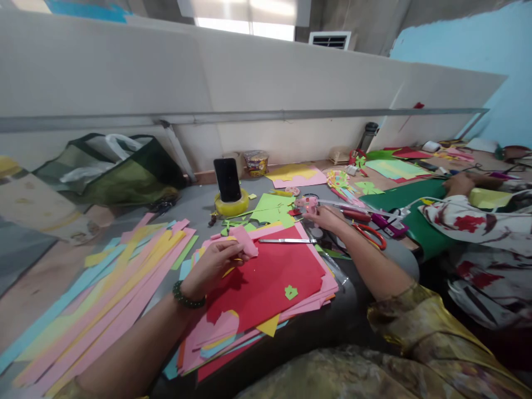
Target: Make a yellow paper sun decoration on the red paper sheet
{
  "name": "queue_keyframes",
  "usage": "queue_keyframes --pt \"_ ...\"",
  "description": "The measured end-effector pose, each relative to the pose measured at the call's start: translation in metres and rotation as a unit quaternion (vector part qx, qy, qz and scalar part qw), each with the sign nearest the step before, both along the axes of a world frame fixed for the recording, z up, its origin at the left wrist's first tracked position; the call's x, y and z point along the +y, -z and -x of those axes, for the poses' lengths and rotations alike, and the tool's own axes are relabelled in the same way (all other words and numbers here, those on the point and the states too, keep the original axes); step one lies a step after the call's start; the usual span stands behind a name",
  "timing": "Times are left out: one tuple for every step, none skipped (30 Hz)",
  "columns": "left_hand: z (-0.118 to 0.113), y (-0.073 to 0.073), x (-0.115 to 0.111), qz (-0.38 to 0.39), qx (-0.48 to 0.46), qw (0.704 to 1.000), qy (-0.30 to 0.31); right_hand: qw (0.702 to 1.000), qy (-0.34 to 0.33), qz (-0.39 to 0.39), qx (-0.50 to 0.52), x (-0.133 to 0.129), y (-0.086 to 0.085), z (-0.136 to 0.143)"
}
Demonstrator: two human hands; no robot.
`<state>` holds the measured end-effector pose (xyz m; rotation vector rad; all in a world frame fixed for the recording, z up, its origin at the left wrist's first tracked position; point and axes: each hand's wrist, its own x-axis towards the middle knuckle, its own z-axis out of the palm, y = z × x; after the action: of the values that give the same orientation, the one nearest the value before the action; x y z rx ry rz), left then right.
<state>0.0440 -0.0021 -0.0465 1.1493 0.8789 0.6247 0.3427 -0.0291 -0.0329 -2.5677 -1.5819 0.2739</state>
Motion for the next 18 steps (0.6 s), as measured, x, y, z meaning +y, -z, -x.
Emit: queue_keyframes --pt "0.0 0.001 0.0 0.001 -0.003 1.0 0.002 1.0 -0.001 -0.003 -0.013 -0.006 -0.003 0.003" --pt "0.001 0.001 0.0 0.005 -0.006 1.0 0.005 1.0 -0.002 -0.007 -0.026 -0.013 -0.006 0.007" --pt "0.001 0.002 0.0 0.009 -0.01 1.0 0.008 0.999 -0.008 -0.014 -0.037 -0.02 -0.008 0.012" --pt "0.0 0.003 0.0 0.015 -0.016 1.0 0.014 0.998 -0.028 -0.028 -0.04 -0.027 -0.01 0.017" --pt "0.0 0.004 -0.001 0.02 -0.021 0.999 0.021 0.995 -0.073 -0.057 -0.033 -0.033 -0.009 0.024" --pt "-0.001 0.005 -0.001 0.024 -0.025 0.999 0.025 0.985 -0.142 -0.096 -0.013 -0.037 -0.007 0.032" --pt "-0.001 0.006 -0.001 0.028 -0.029 0.999 0.028 0.963 -0.228 -0.141 0.015 -0.04 -0.004 0.04" --pt "-0.002 0.008 -0.001 0.03 -0.031 0.999 0.031 0.928 -0.318 -0.187 0.047 -0.041 0.002 0.048" --pt "-0.002 0.009 -0.001 0.032 -0.034 0.998 0.035 0.884 -0.4 -0.229 0.075 -0.041 0.008 0.057" --pt "-0.002 0.01 -0.002 0.033 -0.037 0.998 0.039 0.842 -0.462 -0.263 0.094 -0.039 0.014 0.065" --pt "-0.002 0.01 -0.002 0.031 -0.041 0.998 0.045 0.806 -0.504 -0.294 0.102 -0.036 0.021 0.073" --pt "-0.002 0.011 -0.002 0.029 -0.045 0.997 0.055 0.779 -0.529 -0.32 0.103 -0.033 0.027 0.079" --pt "-0.002 0.011 -0.003 0.026 -0.048 0.996 0.065 0.761 -0.542 -0.342 0.104 -0.029 0.032 0.084" --pt "-0.001 0.011 -0.003 0.024 -0.049 0.996 0.073 0.749 -0.547 -0.358 0.107 -0.026 0.036 0.088" --pt "-0.001 0.012 -0.003 0.022 -0.049 0.995 0.078 0.741 -0.55 -0.368 0.115 -0.023 0.038 0.091" --pt "-0.001 0.012 -0.003 0.021 -0.05 0.995 0.079 0.736 -0.551 -0.374 0.127 -0.022 0.039 0.092" --pt "-0.002 0.013 -0.003 0.018 -0.052 0.996 0.074 0.731 -0.551 -0.375 0.144 -0.021 0.039 0.092" --pt "-0.002 0.015 -0.002 0.014 -0.056 0.996 0.063 0.729 -0.552 -0.371 0.164 -0.021 0.039 0.092"
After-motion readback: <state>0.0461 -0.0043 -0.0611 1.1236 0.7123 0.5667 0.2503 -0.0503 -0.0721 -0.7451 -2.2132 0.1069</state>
